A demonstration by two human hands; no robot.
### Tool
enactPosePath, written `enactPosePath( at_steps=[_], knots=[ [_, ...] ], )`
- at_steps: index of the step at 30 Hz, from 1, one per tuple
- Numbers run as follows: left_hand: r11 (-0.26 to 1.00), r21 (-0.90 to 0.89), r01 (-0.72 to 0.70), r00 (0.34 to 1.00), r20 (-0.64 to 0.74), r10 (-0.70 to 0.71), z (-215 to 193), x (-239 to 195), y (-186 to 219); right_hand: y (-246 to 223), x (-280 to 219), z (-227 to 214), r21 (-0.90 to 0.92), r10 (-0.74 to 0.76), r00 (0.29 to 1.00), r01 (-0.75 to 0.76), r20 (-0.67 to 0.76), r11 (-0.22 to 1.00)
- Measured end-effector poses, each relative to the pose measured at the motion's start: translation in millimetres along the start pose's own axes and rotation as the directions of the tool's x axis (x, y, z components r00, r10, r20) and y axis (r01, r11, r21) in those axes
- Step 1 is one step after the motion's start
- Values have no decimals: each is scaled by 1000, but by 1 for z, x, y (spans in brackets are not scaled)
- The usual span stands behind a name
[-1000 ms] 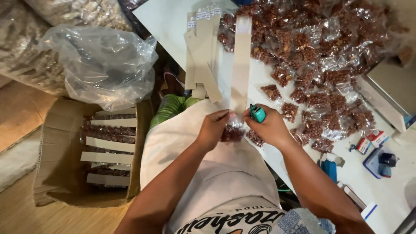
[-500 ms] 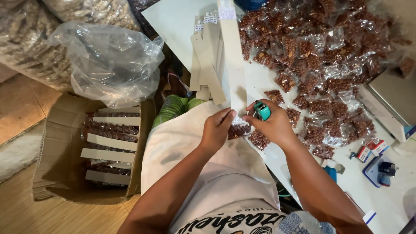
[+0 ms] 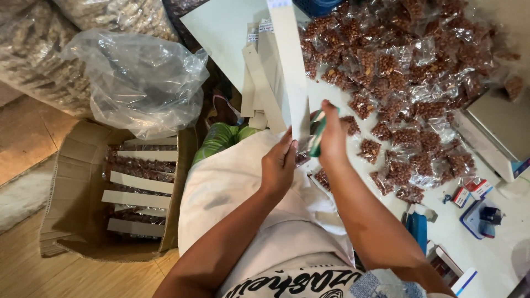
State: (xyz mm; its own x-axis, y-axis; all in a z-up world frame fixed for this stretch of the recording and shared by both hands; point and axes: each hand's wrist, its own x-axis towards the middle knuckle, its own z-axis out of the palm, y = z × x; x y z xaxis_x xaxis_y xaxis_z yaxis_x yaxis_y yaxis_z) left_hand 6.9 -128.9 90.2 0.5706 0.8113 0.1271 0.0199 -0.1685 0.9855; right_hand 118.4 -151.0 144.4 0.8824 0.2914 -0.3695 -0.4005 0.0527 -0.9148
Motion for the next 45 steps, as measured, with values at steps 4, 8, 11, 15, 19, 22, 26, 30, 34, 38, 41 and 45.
enactPosePath(
  at_steps=[4,8,11,15,19,22,26,30,34,38,41,45],
  knots=[
    [985,62,-160,986,-35,163,8,-4,-12,49,40,8,198,24,988,8,-155,980],
    [995,54,-89,995,44,86,6,-11,-7,31,14,10,287,51,986,-4,-159,958],
    [985,49,168,978,115,-173,5,-11,-4,26,21,-34,-3,55,996,-56,-70,998],
    [928,-75,365,927,126,-354,-15,14,-49,86,105,-149,-788,-35,993,109,110,605],
    [852,-345,394,917,206,-340,-21,20,-54,117,112,-204,-994,165,985,37,53,100],
    [833,-426,354,929,261,-261,-23,20,-58,122,105,-210,-989,189,980,37,63,140],
    [825,-417,382,915,299,-272,-30,20,-46,81,83,-200,-819,166,922,215,350,532],
    [811,-464,356,930,262,-259,-33,24,-56,18,41,-155,-617,144,781,351,608,705],
    [858,-407,313,935,291,-204,-18,23,-112,-11,17,-115,-493,113,678,399,726,773],
    [874,-356,330,920,326,-215,-24,17,-97,-4,20,-82,-529,-69,750,525,658,667],
    [859,-432,274,938,319,-139,-36,0,1,18,35,-72,-468,-158,758,537,632,701],
    [901,-398,176,959,275,-66,-18,12,-61,15,33,-67,-458,-194,781,526,594,716]
  ],
)
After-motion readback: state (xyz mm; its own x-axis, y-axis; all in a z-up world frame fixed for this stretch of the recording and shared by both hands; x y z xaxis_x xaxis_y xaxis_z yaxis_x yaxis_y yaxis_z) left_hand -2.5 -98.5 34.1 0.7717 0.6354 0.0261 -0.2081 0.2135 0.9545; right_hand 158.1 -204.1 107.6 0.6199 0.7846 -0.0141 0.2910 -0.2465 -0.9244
